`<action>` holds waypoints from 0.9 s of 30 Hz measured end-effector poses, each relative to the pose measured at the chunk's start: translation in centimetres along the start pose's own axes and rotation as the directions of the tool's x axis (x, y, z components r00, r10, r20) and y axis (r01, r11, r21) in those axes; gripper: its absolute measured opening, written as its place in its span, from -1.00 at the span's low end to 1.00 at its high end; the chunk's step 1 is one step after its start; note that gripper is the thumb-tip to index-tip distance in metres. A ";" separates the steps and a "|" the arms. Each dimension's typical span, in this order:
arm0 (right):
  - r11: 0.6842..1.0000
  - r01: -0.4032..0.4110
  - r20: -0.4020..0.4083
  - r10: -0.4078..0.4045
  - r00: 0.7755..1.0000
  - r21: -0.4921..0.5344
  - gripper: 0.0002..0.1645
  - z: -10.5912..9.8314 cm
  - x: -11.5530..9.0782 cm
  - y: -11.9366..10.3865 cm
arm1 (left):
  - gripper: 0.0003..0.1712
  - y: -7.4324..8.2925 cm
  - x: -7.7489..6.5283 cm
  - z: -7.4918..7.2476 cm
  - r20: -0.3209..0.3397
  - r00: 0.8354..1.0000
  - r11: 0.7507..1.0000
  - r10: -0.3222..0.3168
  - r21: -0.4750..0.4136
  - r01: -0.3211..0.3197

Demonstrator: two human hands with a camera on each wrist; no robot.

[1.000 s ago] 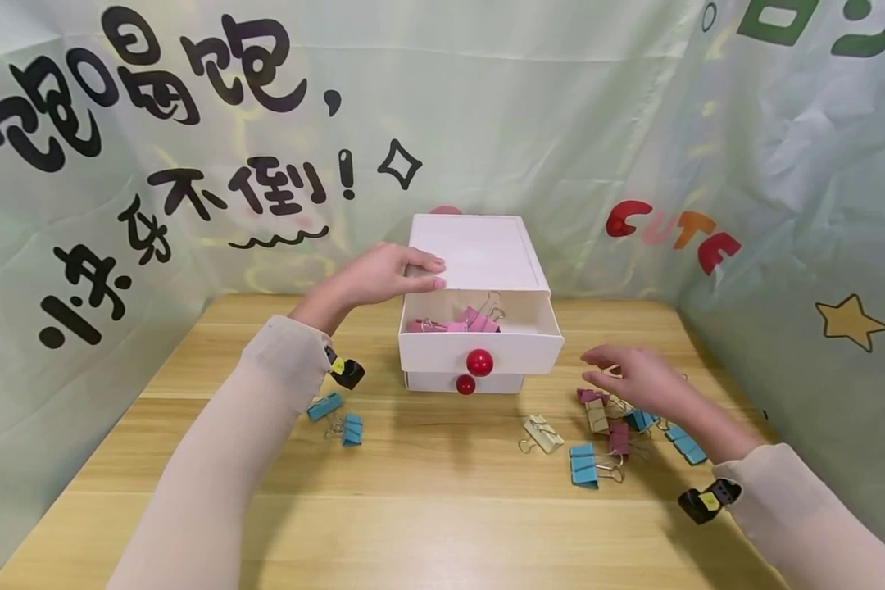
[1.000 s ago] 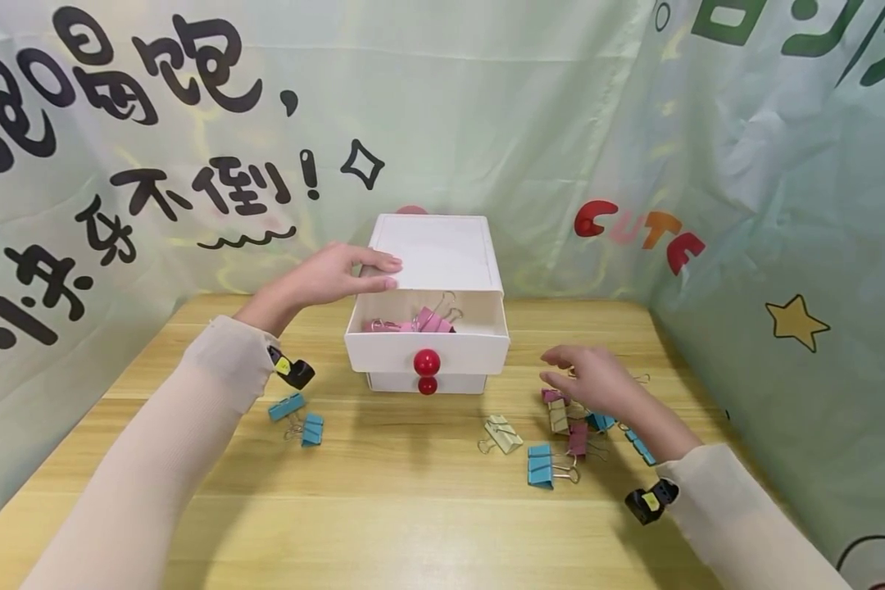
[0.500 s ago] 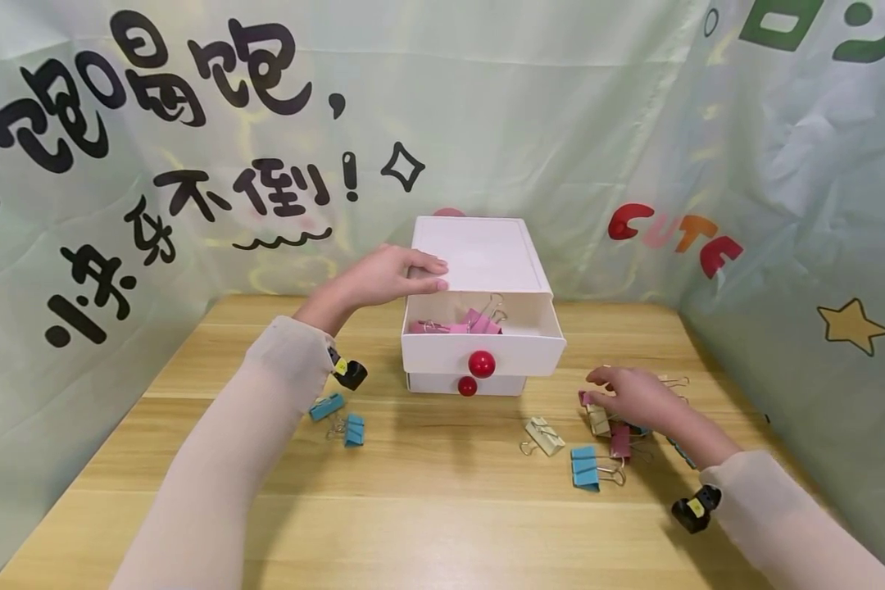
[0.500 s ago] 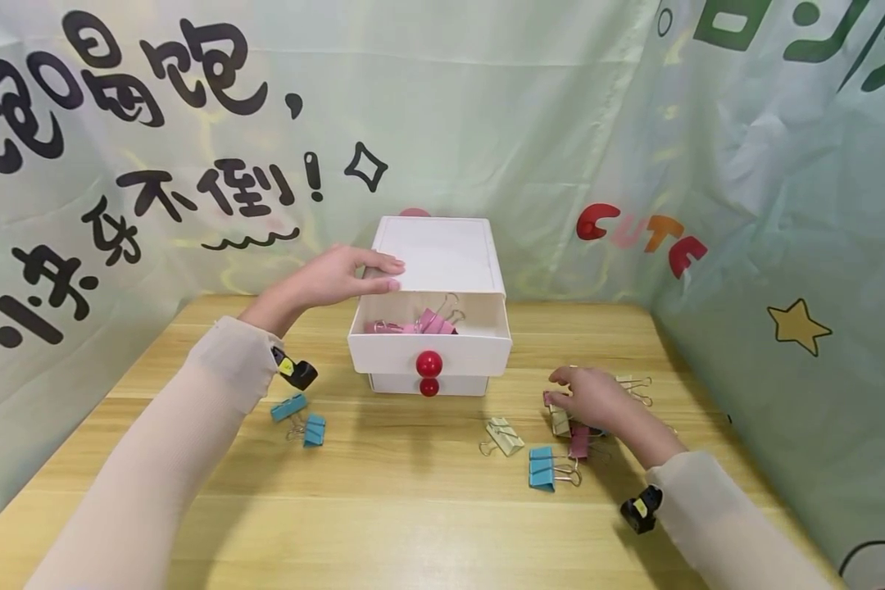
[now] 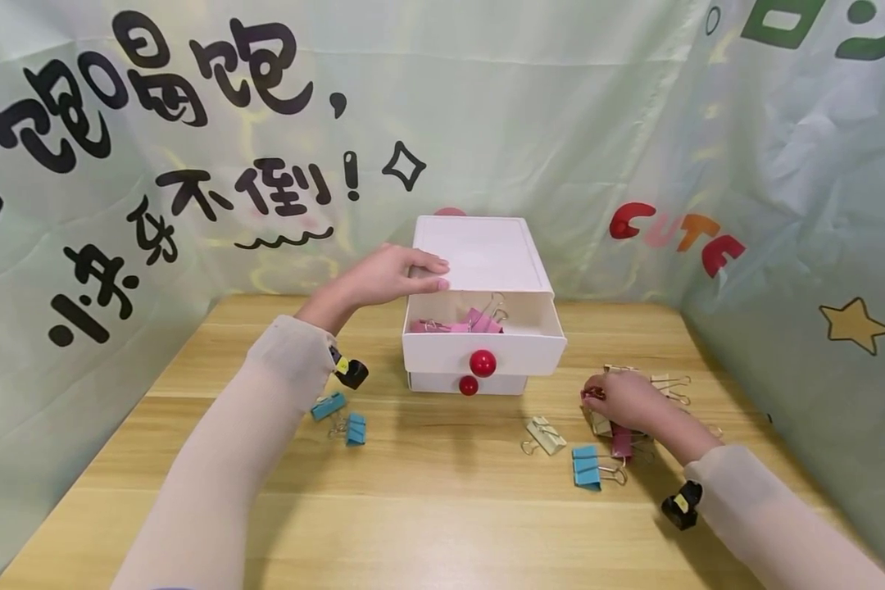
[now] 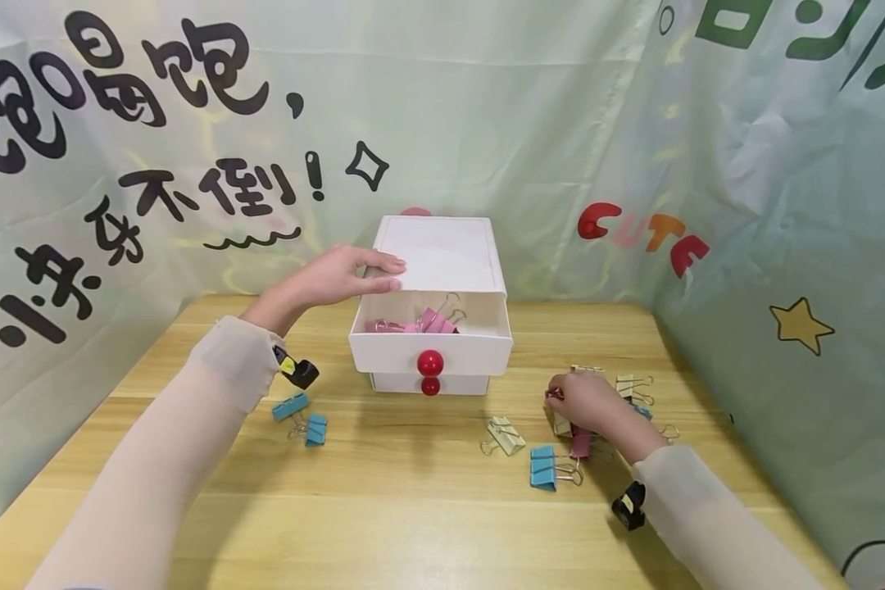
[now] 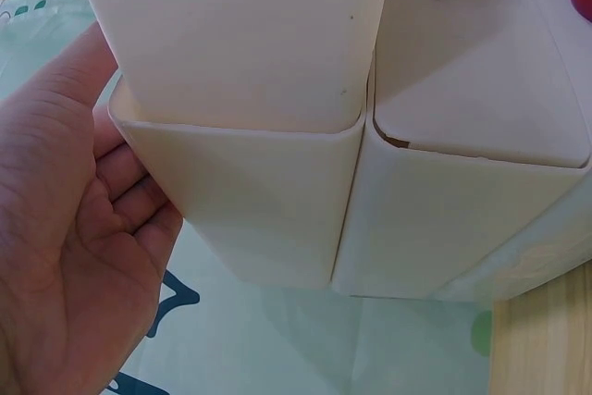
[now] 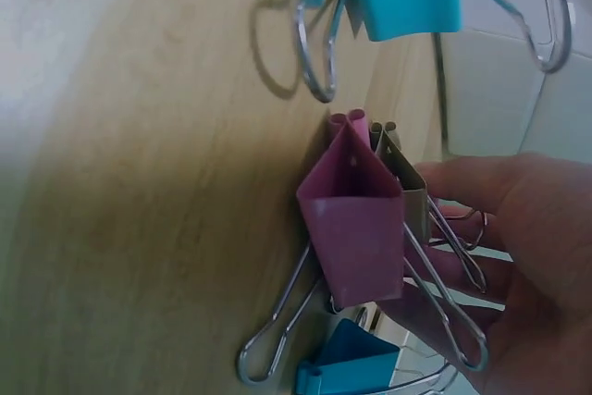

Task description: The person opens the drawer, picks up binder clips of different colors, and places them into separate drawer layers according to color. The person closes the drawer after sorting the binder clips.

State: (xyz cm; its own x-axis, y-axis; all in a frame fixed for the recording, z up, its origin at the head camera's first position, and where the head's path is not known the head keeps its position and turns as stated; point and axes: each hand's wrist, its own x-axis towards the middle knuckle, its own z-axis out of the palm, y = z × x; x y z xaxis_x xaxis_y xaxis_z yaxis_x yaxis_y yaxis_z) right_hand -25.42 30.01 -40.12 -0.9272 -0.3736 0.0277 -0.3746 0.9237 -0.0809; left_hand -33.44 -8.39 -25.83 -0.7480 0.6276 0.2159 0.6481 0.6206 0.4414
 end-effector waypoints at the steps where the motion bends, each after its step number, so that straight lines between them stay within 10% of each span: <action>1: 1.000 0.002 -0.007 -0.002 1.000 -0.002 -0.77 0.1 0.1 0.0 | -0.36 0.0 0.0 0.0 -0.002 1.000 1.000 0.002 0.002 -0.002; 27: 0.995 0.070 -0.168 -0.057 0.984 0.075 -0.78 -0.7 0.5 0.5 | -0.33 -0.2 0.1 0.1 -0.006 1.000 1.000 -0.018 0.009 0.018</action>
State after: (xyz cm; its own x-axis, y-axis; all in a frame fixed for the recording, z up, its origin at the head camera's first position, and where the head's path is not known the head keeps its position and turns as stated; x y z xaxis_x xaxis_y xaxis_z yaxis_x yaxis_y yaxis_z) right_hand -26.10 30.35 -39.46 -0.8920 -0.4055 0.1995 -0.4372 0.8862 -0.1534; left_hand -33.68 -8.41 -25.95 -0.7601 0.6139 0.2129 0.6361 0.6360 0.4370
